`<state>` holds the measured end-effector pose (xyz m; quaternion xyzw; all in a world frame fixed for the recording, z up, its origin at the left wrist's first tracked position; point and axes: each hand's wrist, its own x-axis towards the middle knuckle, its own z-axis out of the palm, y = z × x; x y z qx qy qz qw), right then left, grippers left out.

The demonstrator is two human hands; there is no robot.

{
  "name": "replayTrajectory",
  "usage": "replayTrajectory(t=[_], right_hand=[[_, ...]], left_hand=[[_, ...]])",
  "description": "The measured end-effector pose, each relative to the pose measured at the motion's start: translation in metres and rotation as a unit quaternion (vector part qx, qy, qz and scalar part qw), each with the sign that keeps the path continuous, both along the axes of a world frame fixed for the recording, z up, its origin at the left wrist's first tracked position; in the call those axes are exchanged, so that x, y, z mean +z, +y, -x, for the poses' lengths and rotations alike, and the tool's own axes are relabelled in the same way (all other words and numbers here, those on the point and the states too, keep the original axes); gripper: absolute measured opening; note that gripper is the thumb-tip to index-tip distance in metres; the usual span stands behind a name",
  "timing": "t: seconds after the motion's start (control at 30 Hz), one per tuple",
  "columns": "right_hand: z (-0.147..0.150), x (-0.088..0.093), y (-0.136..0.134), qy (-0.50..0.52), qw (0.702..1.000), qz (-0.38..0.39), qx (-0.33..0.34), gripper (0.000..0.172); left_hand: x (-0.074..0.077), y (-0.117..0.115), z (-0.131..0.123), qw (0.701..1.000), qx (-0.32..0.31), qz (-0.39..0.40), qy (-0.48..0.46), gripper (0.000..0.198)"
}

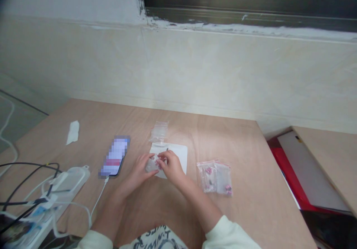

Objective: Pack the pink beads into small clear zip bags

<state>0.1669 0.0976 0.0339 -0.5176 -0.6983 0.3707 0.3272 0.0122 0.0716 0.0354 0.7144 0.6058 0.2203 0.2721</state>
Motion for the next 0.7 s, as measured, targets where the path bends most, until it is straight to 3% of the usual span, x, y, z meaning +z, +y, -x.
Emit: replayTrajectory(t=[0.17,0.3,0.53,0.7], right_hand=[[-0.012,-0.015,-0.01,-0.072,0.994,0.011,-0.083,0.011],[-0.023,-0.025,-0.014,-0.113,0.991,0.029,-0.063,0.007],[-0.022,-0.018,-0.02,-0.129,0.99,0.019,-0.046,0.011],[-0.013,-0.004,-0.019,-0.051,0.995,0.004,-0.083,0.007]], left_hand=[[0.002,-0.002,0.003,1.0,0.005,-0.006,-0.007,0.046],[0.003,-0.003,0.006,1.0,0.008,-0.003,-0.011,0.047],[0.004,-0.004,0.003,1.0,0.005,0.005,-0.011,0.047],[-0.004,-0.004,0.002,1.0,0.0,-0.004,-0.001,0.047]])
